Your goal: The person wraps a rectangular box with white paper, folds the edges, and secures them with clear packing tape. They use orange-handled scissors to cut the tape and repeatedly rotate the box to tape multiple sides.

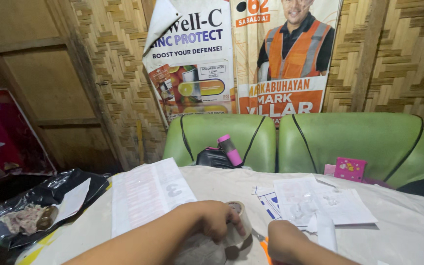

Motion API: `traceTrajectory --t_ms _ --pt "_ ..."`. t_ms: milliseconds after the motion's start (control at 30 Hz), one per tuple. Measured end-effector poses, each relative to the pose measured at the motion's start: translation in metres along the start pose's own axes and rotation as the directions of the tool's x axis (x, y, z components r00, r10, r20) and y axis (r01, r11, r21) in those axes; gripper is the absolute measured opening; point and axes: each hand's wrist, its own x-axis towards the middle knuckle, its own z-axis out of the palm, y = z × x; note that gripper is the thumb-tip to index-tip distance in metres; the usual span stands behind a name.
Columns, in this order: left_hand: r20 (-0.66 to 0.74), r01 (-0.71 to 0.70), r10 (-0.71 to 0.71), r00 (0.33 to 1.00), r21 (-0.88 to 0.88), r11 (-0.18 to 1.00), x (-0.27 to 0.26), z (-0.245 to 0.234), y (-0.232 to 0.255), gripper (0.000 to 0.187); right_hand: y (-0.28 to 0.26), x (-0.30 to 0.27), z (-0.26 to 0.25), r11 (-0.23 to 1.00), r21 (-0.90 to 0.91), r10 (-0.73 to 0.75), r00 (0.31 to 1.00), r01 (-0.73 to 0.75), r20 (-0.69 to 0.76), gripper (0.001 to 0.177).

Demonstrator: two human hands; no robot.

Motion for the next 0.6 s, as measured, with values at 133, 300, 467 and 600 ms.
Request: traceTrajectory --t_ms 133,300,467,600 --pt "-0.05 -0.031 0.027 0.998 -0.086 0.996 -0.004 0.002 -0.001 0.068 0.027 -0.002 -0.007 0.999 0.029 0.015 0.999 -0.016 0.032 0.022" --pt "-0.058 -0.007 0.002 0.998 -0.081 0.997 -0.008 -0.001 0.001 0.072 0.088 0.001 -0.007 0.84 0.534 -0.074 0.956 -0.094 0.285 0.032" --pt "-0.06 0.021 -0.028 0.998 -0.12 0.993 -0.01 -0.002 0.002 0.07 0.117 0.002 0.006 0.776 0.629 -0.405 0.805 0.051 0.434 0.033" --pt "-0.069 0.03 -0.043 0.997 -0.18 0.983 -0.01 -0.002 -0.008 0.068 0.105 0.0 0.018 0.704 0.71 -0.47 0.772 0.036 0.428 0.033"
